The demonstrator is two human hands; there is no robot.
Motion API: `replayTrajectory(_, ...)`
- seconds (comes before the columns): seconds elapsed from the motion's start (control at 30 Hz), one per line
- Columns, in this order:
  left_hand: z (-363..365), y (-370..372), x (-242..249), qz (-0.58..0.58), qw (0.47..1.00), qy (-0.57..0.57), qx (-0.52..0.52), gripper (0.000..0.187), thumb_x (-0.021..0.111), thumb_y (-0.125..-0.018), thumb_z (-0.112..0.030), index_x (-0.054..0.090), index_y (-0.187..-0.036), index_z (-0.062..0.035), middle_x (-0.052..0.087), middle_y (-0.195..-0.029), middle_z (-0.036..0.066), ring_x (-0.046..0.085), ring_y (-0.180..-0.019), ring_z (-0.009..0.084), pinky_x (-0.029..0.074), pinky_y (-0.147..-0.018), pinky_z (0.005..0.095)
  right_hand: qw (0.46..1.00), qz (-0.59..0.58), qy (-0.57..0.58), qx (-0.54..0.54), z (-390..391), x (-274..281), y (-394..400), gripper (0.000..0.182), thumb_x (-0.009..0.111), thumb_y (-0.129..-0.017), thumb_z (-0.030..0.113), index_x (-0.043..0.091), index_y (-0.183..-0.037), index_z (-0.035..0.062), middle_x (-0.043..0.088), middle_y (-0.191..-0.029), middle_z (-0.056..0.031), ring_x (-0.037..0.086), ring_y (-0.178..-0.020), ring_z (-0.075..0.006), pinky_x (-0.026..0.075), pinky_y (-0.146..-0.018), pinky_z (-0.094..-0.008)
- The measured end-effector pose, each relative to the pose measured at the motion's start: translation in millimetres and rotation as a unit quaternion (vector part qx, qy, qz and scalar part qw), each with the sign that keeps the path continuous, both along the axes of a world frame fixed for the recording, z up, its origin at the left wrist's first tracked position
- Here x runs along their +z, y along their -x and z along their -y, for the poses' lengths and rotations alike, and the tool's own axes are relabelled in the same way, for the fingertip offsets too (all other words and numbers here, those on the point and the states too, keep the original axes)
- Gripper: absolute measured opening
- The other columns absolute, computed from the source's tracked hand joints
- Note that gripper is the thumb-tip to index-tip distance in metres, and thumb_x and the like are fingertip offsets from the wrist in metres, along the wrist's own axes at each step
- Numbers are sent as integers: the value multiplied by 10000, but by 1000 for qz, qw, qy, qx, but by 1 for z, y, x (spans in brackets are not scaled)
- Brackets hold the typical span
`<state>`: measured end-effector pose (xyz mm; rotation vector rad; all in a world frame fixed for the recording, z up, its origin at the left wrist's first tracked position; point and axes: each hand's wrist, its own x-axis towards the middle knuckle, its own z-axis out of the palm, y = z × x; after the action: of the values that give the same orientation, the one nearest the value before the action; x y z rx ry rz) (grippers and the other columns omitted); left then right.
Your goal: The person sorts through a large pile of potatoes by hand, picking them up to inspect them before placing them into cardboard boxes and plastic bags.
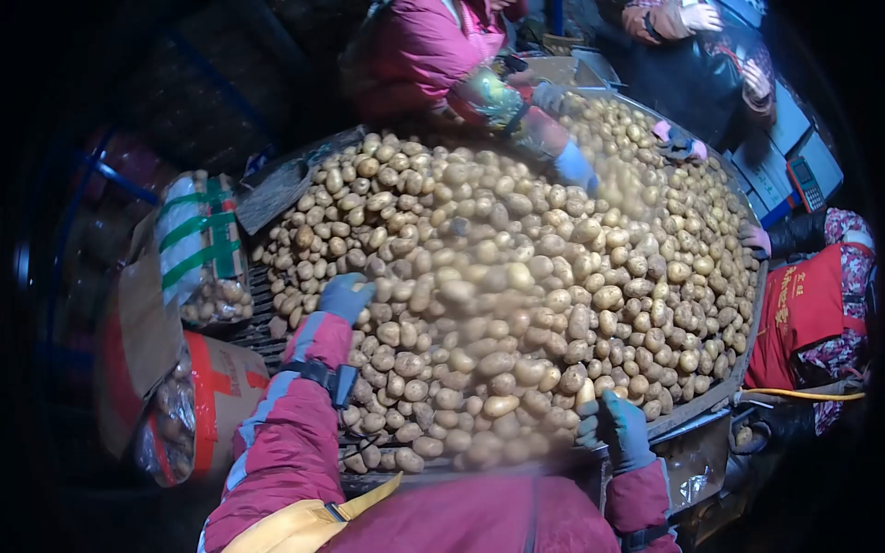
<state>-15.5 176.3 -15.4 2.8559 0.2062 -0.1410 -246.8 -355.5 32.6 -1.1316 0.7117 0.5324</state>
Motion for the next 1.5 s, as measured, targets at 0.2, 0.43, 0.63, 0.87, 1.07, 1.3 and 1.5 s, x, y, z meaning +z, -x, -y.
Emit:
replayTrajectory(0.2, 31, 46, -16, 70, 896, 429, 87, 404, 759, -882, -262, 678, -1198, -23, 704, -1105, 102, 665, -1019, 193, 540, -873, 314, 994, 56, -29, 83, -66, -10, -25, 528, 543, -1023, 466, 687, -1093, -37, 717, -865, -140, 696, -684, -244, 570, -613, -333)
replayTrajectory(0.43, 174, 146, 48, -7, 875, 460, -150, 411, 678, -959, -249, 603, -1311, -49, 672, -1137, 106, 636, -1007, 178, 527, -921, 322, 942, 19, -291, 168, -147, 9, -54, 665, 404, -1025, 624, 441, -1482, 142, 584, -1368, -102, 657, -1070, -278, 540, -908, -478)
replayTrajectory(0.63, 51, 136, 26, 31, 902, 430, 24, 411, 668, -965, -313, 610, -1294, -73, 667, -1153, 136, 637, -1017, 235, 526, -907, 376, 942, -84, -322, 52, -137, -25, -42, 517, 522, -1010, 463, 589, -1302, 42, 688, -1157, -132, 689, -1025, -286, 582, -798, -483)
replayTrajectory(0.87, -102, 105, -13, 114, 970, 139, 163, 488, 748, -867, -317, 653, -1215, 12, 687, -1136, 212, 678, -1023, 328, 531, -896, 402, 922, -46, -384, 37, -130, -32, -31, 483, 519, -1021, 365, 583, -1307, -20, 690, -1189, -165, 688, -1056, -300, 579, -903, -436)
replayTrajectory(1.07, -85, 71, -43, 123, 918, 348, 142, 356, 735, -880, -232, 691, -1160, -17, 702, -988, 133, 677, -927, 241, 552, -823, 365, 946, 201, -141, 214, -149, -4, -38, 229, 627, -939, 31, 682, -1147, -50, 726, -1098, -114, 687, -1035, -197, 565, -918, -327)
replayTrajectory(1.3, 36, 72, 22, -171, 567, 804, 53, 465, 483, -1041, -385, 644, -1273, -15, 719, -1067, 128, 706, -862, 217, 589, -739, 342, 941, 227, -109, 226, -141, 10, -35, 356, 728, -860, 100, 655, -1199, 17, 690, -1136, -89, 651, -1066, -187, 532, -955, -332)
replayTrajectory(1.5, 178, 120, 63, -284, 647, 707, 38, 384, 561, -1030, -360, 678, -1212, -42, 705, -1021, 82, 691, -856, 158, 577, -708, 272, 941, 52, -320, 99, -119, 2, -13, 560, 502, -1045, 439, 544, -1378, -10, 718, -1031, -150, 724, -882, -262, 599, -793, -354)
